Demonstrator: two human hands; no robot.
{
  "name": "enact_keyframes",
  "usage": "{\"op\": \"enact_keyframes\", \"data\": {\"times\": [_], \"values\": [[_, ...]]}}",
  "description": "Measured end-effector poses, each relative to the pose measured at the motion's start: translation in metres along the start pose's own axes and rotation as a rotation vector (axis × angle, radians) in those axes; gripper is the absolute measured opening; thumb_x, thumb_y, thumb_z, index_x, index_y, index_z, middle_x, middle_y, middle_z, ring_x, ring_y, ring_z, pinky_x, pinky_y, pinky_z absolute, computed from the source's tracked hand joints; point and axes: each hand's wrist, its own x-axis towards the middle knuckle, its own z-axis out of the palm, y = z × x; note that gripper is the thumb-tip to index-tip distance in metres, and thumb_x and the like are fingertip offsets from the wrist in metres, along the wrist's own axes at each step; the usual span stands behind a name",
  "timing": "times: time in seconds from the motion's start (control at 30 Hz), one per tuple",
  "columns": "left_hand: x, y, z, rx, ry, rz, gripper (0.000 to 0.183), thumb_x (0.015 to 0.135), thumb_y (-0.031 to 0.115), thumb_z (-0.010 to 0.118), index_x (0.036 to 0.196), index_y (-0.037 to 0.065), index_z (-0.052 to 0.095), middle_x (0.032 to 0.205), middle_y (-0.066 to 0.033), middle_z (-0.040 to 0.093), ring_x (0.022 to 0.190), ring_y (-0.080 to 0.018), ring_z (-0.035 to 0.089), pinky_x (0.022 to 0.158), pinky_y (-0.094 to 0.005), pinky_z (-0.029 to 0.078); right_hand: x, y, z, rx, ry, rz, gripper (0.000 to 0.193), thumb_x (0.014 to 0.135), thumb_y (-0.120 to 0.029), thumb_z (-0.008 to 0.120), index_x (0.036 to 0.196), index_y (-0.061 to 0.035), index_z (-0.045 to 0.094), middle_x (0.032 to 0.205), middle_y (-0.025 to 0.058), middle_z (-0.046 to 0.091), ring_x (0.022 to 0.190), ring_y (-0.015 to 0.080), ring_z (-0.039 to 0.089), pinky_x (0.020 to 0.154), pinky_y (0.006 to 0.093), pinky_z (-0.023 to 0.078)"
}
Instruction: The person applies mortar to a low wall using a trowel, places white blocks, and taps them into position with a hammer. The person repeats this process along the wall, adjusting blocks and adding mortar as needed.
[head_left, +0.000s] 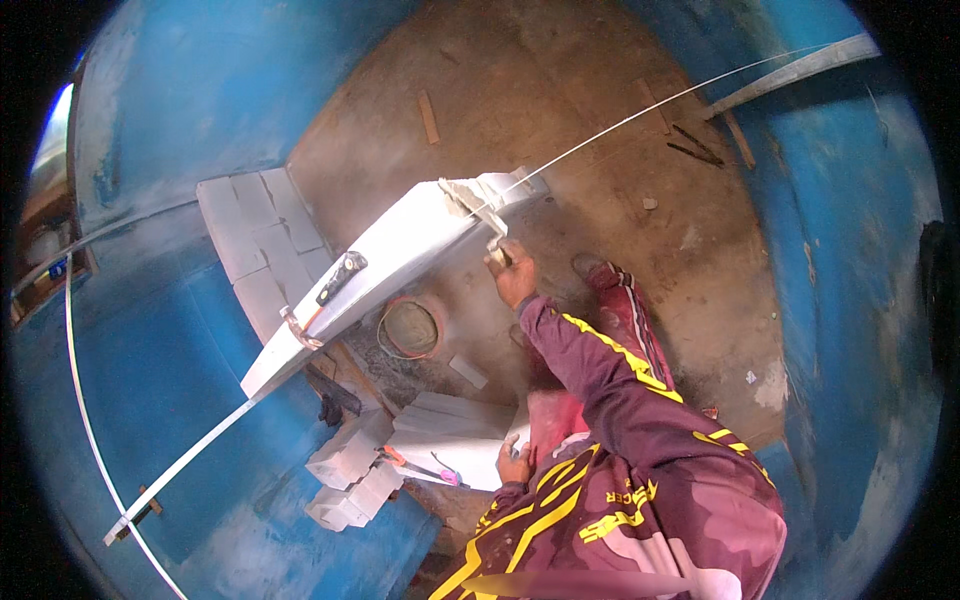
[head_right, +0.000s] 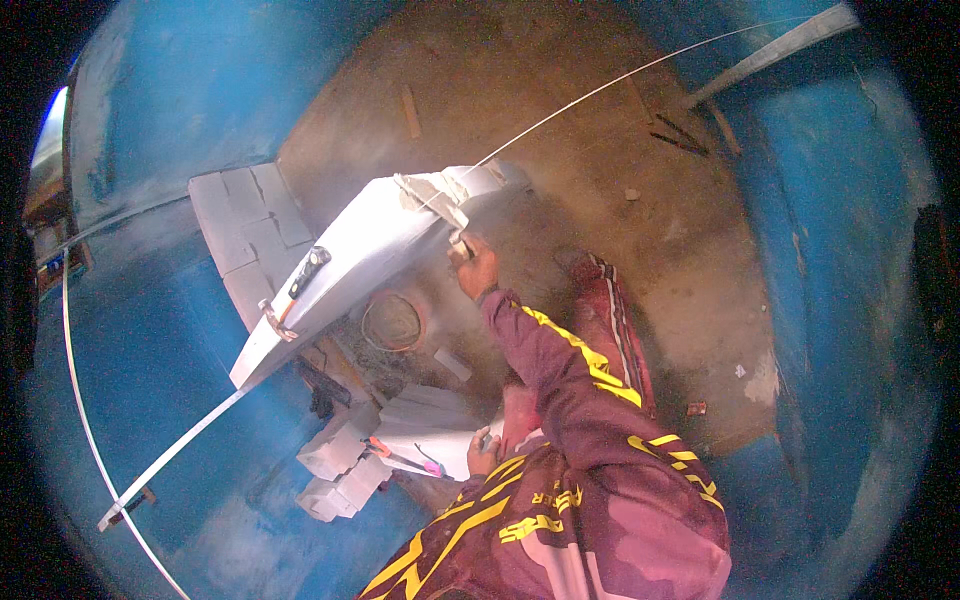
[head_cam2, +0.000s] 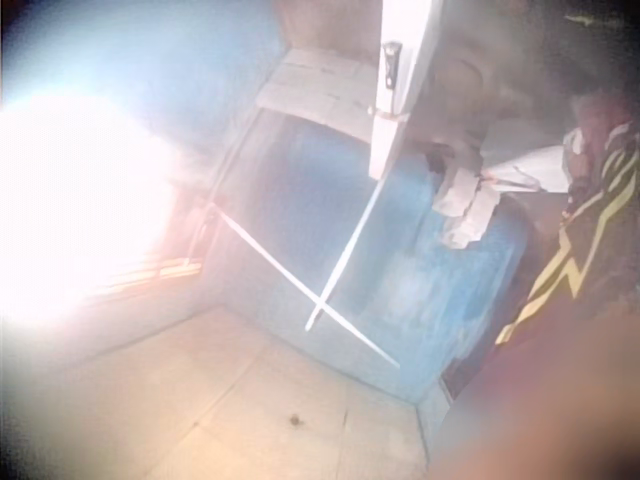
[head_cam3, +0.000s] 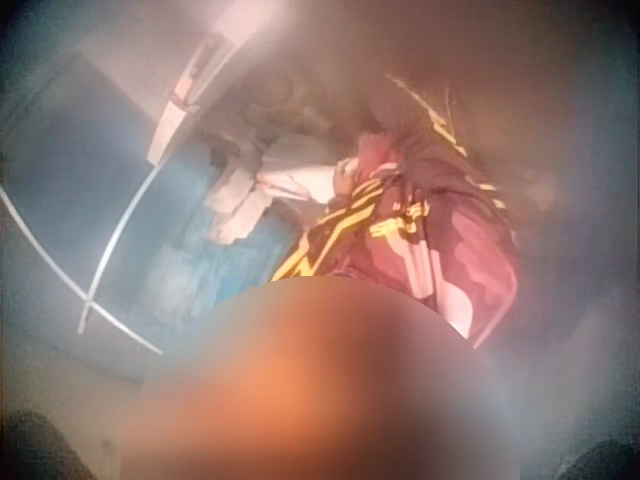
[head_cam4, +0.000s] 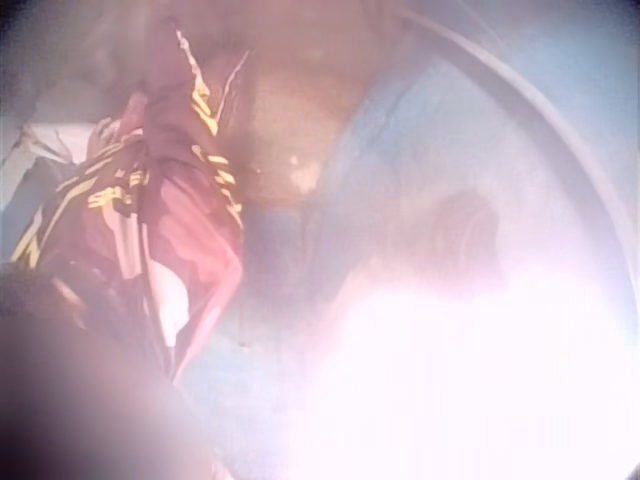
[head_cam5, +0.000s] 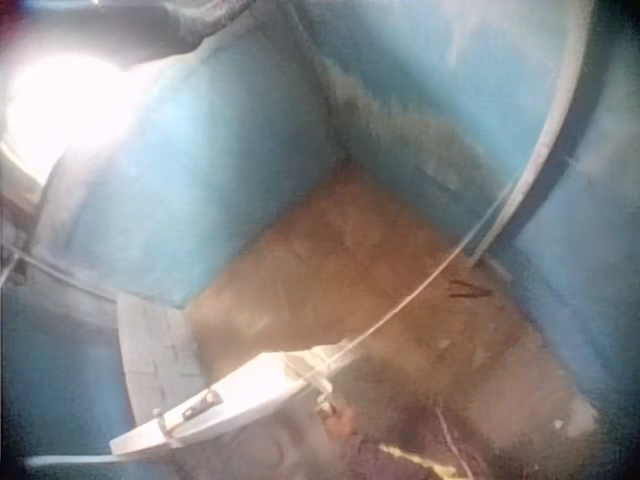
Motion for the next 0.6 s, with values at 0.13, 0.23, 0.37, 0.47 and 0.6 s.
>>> {"op": "enact_keyframes", "data": {"times": [0.13,0.23,0.37,0.47,0.6], "values": [[-0.010,0.001,-0.004,0.057,0.004,-0.103,0.047,0.082,0.027,0.077,0.122,0.004,0.068,0.130,-0.0220,0.062,0.124,-0.0348,0.057,0.107,-0.0413,0.043,-0.030,-0.003,-0.027,0.024,-0.088,0.038,0.033,0.082,-0.014,0.077,0.110,0.0004,0.068,0.102,0.0157,0.072,0.095,0.0256,0.068,0.084,0.0382,0.052],[-0.012,-0.005,-0.004,0.116,-0.020,-0.068,0.047,0.083,0.028,0.076,0.123,0.005,0.068,0.132,-0.0214,0.061,0.126,-0.0354,0.055,0.108,-0.0418,0.042,-0.047,-0.011,-0.052,0.071,-0.158,0.182,0.034,0.081,-0.015,0.078,0.110,0.0001,0.068,0.101,0.0148,0.072,0.093,0.0247,0.069,0.083,0.0378,0.052],[-0.013,-0.007,-0.001,-0.022,-0.048,-0.101,0.046,0.085,0.028,0.075,0.123,0.005,0.067,0.129,-0.0200,0.063,0.122,-0.0337,0.057,0.108,-0.0407,0.042,-0.044,-0.023,-0.038,0.073,-0.059,0.317,0.033,0.080,-0.015,0.079,0.108,0.0000,0.068,0.099,0.0140,0.072,0.091,0.0235,0.069,0.081,0.0379,0.052],[-0.020,-0.004,0.001,0.013,-0.007,-0.096,0.047,0.085,0.028,0.075,0.125,0.004,0.065,0.128,-0.0201,0.064,0.123,-0.0335,0.057,0.107,-0.0405,0.043,-0.027,-0.029,0.004,0.058,0.096,0.254,0.030,0.082,-0.012,0.079,0.108,0.0002,0.068,0.097,0.0117,0.071,0.089,0.0194,0.066,0.082,0.0343,0.051],[-0.031,0.000,-0.005,0.025,-0.031,-0.102,0.048,0.085,0.029,0.075,0.124,0.002,0.066,0.130,-0.0227,0.062,0.125,-0.0356,0.056,0.108,-0.0413,0.042,-0.048,-0.038,0.018,0.037,0.114,0.194,0.029,0.081,-0.010,0.077,0.105,0.0014,0.067,0.093,0.0179,0.068,0.086,0.0296,0.067,0.078,0.0379,0.051]]}}
